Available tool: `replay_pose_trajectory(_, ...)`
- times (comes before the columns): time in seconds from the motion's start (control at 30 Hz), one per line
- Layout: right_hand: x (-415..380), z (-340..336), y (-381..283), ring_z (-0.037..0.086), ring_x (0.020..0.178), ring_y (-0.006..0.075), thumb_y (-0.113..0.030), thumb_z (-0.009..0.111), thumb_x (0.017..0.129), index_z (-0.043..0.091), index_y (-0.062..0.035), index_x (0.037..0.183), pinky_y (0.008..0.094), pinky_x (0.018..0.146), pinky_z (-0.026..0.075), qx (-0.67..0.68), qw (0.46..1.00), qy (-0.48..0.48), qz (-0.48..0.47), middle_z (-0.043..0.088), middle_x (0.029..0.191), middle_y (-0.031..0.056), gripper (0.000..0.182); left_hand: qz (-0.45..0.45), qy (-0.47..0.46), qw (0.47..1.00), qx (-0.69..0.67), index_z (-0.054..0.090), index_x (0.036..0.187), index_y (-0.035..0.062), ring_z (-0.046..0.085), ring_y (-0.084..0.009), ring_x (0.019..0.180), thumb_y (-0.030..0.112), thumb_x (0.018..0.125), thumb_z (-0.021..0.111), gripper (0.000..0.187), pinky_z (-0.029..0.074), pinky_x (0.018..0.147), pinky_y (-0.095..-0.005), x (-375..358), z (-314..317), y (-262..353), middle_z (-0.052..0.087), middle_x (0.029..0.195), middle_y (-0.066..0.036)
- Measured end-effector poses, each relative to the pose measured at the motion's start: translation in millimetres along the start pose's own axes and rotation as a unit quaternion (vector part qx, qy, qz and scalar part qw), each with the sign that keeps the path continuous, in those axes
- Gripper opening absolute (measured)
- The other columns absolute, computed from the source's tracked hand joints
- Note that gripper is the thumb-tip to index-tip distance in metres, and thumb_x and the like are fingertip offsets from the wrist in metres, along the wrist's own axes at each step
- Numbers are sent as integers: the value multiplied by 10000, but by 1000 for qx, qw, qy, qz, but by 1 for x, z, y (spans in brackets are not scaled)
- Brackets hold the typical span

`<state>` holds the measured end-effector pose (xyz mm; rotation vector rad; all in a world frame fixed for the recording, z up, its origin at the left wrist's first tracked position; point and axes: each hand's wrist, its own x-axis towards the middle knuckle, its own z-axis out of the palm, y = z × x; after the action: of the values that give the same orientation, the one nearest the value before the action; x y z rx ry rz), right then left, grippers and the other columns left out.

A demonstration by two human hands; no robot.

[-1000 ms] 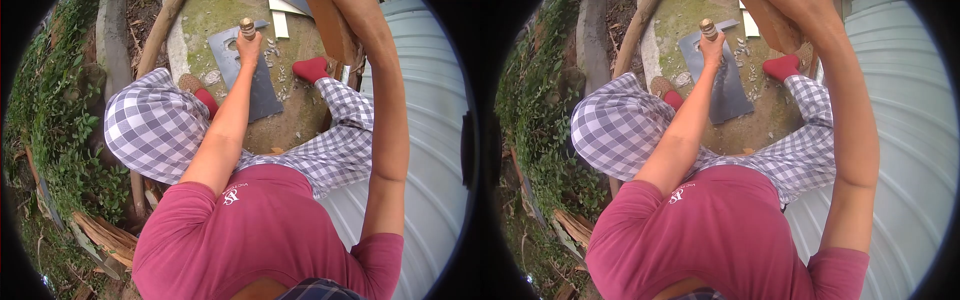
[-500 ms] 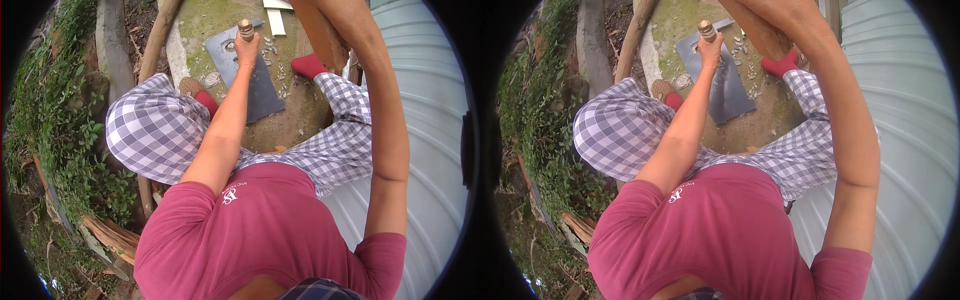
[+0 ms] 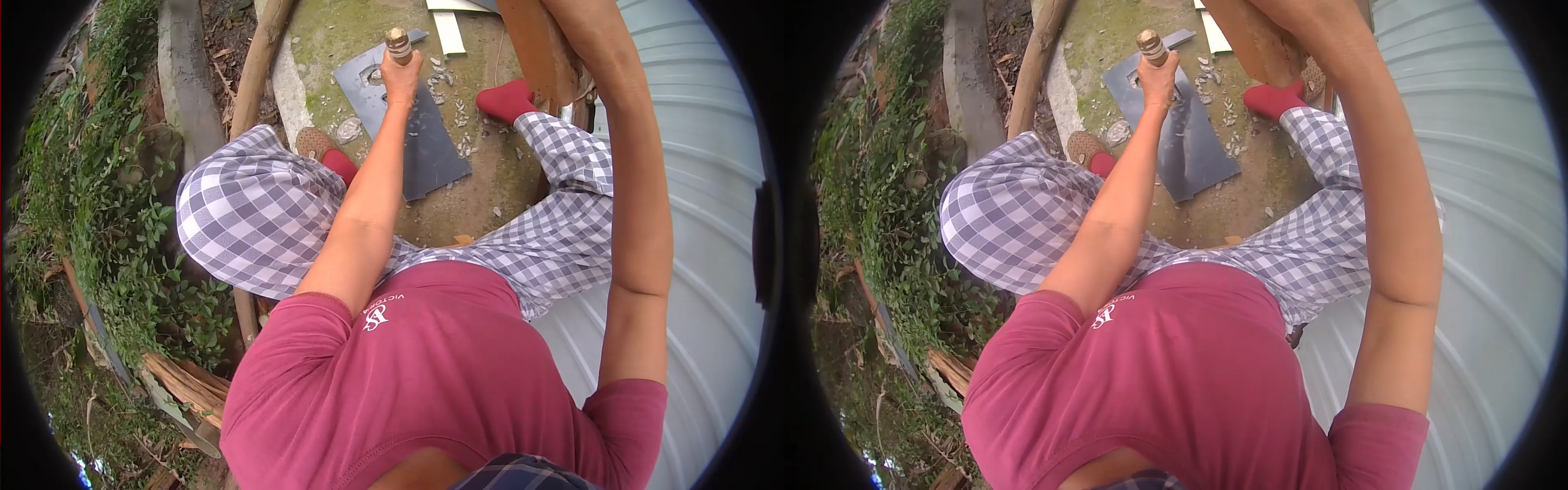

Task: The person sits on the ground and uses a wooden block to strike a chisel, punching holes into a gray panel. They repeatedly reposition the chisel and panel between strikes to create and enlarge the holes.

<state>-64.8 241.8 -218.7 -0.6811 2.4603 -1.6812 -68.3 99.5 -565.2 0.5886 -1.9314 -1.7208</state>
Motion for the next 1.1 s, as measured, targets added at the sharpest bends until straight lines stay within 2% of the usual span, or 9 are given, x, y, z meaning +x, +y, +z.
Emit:
replay_pose_trajectory(0.13,-25,36,117,660,875,337,-505,596,738,441,-26,1298,370,741,527,-311,939,-133,59,614,1025,293,752,-9,-15,1000,13,573,923,-4,629,-174,744,166,724,699,291,499,705,-317,3,1,0,659,820,-112)
replay_pose_trajectory(0.3,-16,26,118,643,850,392,-525,581,722,396,-104,1359,423,757,505,-123,969,-147,158,615,1051,268,786,-24,-36,999,4,568,904,3,595,-155,730,160,736,692,262,486,702,-303,4,-5,-7,647,819,-88)
replay_pose_trajectory(0.4,-2,-2,16,596,945,246,-481,582,761,330,-7,1371,359,778,492,-9,995,-77,61,569,1072,219,812,-17,-31,999,-23,563,885,4,574,-150,692,161,740,687,247,479,681,-294,6,-1,-11,635,786,-83)
replay_pose_trajectory(0.53,4,12,38,573,996,237,-464,568,776,325,-11,1373,355,820,474,-46,997,-8,55,562,1097,218,788,1,-21,1000,6,565,864,7,601,-134,695,132,750,696,214,488,663,-286,6,-2,-9,655,781,-74)
replay_pose_trajectory(0.7,-36,53,165,659,757,272,-570,564,735,478,11,1250,361,642,518,-243,963,-104,45,647,882,219,782,41,-31,996,-75,567,875,-2,594,-137,711,144,730,698,244,485,670,-285,14,7,-15,652,806,-87)
replay_pose_trajectory(0.8,-9,26,102,660,753,327,-572,571,722,479,10,1246,393,671,522,-150,964,-161,147,646,919,233,789,-16,-31,999,-22,565,863,2,585,-135,696,140,726,704,240,481,659,-283,8,-3,-6,639,779,-76)
replay_pose_trajectory(0.83,2,15,62,568,1000,233,-457,578,768,313,-11,1378,347,828,470,-126,984,-94,89,562,1113,211,800,-20,-35,999,-25,561,855,4,573,-130,680,143,725,708,241,477,645,-285,10,-3,-10,627,757,-65)
replay_pose_trajectory(0.93,-3,-8,-10,572,1002,258,-460,579,767,322,1,1373,344,860,453,5,997,-79,17,559,1141,197,804,-12,-37,999,-9,567,890,8,606,-120,695,128,767,698,216,489,643,-274,11,-5,-7,660,812,-73)
replay_pose_trajectory(1.1,-21,50,137,641,853,345,-543,591,674,502,-16,1230,396,726,510,-225,965,-105,89,628,997,246,771,-7,-23,999,-47,560,878,2,586,-140,691,139,727,709,252,484,656,-291,8,0,-4,635,764,-72)
